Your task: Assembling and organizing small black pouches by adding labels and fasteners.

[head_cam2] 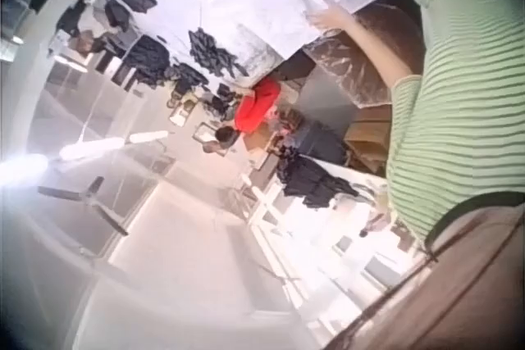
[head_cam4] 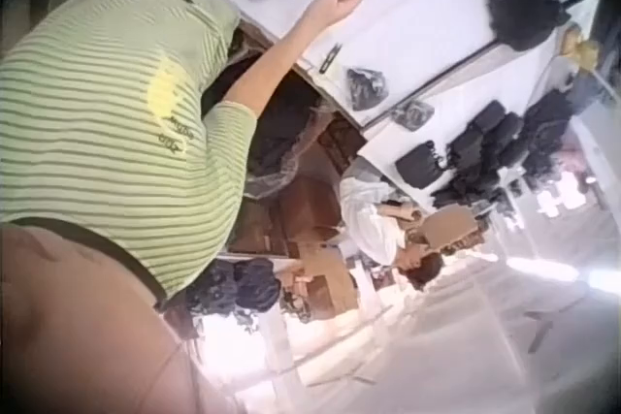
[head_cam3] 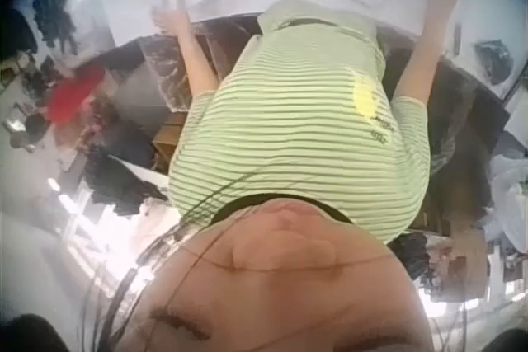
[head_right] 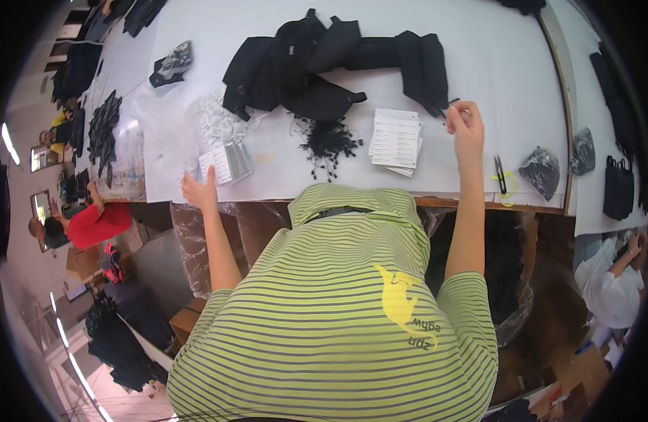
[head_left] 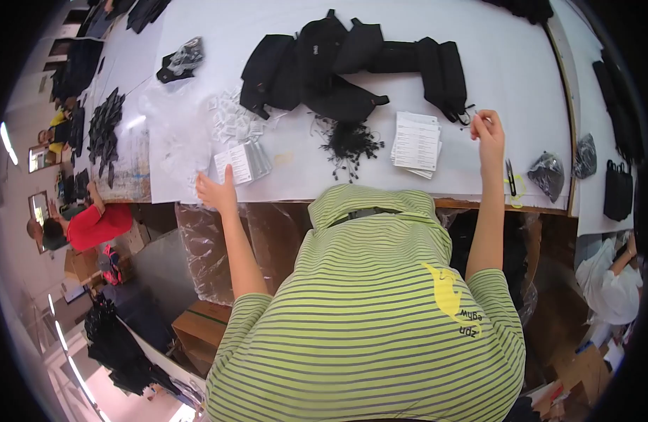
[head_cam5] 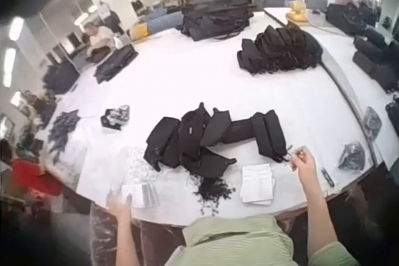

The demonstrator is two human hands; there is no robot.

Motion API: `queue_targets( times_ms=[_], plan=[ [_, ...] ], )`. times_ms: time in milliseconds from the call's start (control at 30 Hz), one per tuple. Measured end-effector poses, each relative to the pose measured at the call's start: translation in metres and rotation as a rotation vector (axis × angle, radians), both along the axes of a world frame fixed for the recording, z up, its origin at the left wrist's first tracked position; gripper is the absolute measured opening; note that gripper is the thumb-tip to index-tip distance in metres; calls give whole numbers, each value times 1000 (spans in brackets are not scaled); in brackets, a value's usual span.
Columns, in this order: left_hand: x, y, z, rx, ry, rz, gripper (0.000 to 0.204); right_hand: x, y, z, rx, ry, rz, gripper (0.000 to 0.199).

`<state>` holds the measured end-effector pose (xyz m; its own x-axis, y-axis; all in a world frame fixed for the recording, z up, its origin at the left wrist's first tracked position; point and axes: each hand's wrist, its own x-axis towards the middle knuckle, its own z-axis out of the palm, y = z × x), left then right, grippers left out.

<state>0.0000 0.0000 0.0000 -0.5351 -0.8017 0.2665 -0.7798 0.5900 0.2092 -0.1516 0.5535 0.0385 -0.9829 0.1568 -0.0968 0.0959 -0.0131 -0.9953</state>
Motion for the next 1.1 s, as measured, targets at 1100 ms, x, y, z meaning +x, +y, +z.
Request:
queue_targets(
  times_ms=[1100],
  plan=[
    [3,245,143,1211,459,-850,11,115,-156,107,256,315,371,9]
  ],
)
